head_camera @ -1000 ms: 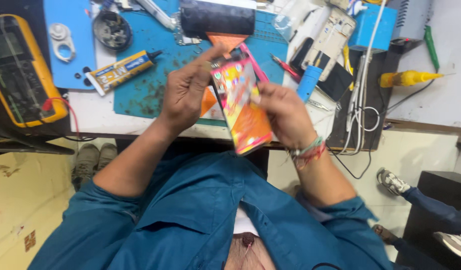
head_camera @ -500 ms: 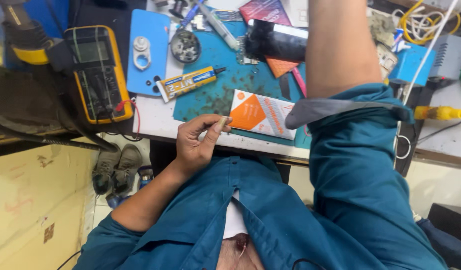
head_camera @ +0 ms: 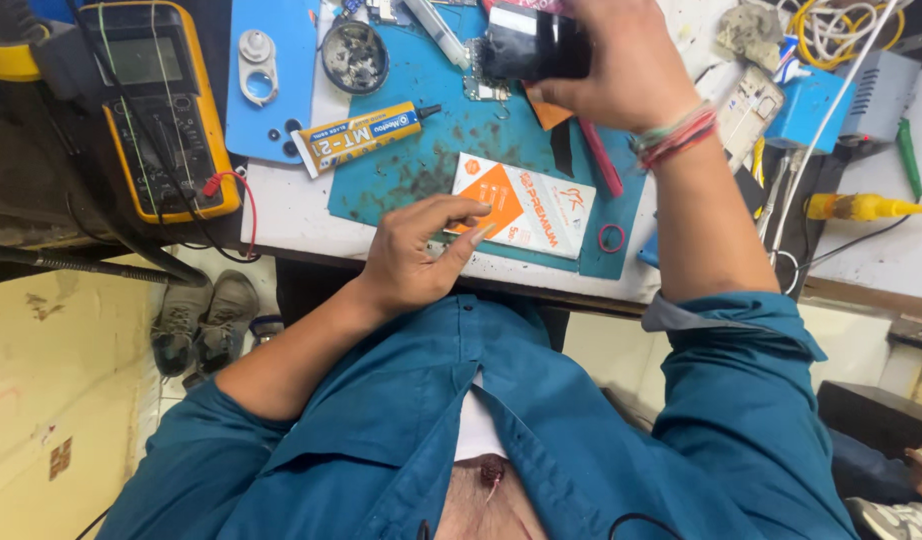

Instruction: The person removes the back cover of a smartphone, detaches the internal components, and then uses a red screwdriver to unscrew the motherboard from the phone's frame. The person then places the motherboard back into the frame and secures it with screws.

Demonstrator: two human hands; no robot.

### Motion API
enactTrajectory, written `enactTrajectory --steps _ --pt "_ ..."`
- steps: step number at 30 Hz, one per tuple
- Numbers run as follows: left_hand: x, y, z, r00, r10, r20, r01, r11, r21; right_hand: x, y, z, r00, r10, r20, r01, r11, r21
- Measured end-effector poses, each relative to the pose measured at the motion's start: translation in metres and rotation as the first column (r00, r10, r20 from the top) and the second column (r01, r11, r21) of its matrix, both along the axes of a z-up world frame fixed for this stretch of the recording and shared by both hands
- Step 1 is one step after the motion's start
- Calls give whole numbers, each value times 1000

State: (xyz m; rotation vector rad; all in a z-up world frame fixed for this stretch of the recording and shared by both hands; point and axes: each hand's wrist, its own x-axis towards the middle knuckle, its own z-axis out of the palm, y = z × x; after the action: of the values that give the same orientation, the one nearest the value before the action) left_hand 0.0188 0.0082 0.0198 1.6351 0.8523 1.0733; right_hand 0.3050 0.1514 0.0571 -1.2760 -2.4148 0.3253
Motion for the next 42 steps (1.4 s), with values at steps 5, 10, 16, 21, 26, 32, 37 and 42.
enactTrajectory --steps 5,10,16,21,26,32,37,42 --pt "17 0 6 995 -11 -98 28 985 173 10 -16 -6 999 10 38 -14 993 113" --pt "21 -9 7 996 -14 -88 28 987 159 18 -26 -16 993 -115 31 105 967 234" --pt "20 -12 -1 1000 4 8 -3 999 -52 17 -68 -23 377 -548 -746 -76 785 -615" --pt "35 -4 -11 973 90 214 -40 973 -229 -15 -148 -26 622 -460 -634 147 863 -483" --pt "55 -14 -19 956 -56 287 170 905 -390 -67 -204 -43 335 -724 -603 372 690 -621" --pt "56 17 -18 989 -143 31 144 924 -354 -66 -241 -45 302 -619 -725 287 784 -550" --pt "70 71 -5 756 -430 -494 394 901 -181 -40 -245 -60 190 -600 -777 350 781 -517" --pt "82 60 8 615 -267 -742 483 871 87 -27 -254 -68 257 -602 -756 472 761 -446"
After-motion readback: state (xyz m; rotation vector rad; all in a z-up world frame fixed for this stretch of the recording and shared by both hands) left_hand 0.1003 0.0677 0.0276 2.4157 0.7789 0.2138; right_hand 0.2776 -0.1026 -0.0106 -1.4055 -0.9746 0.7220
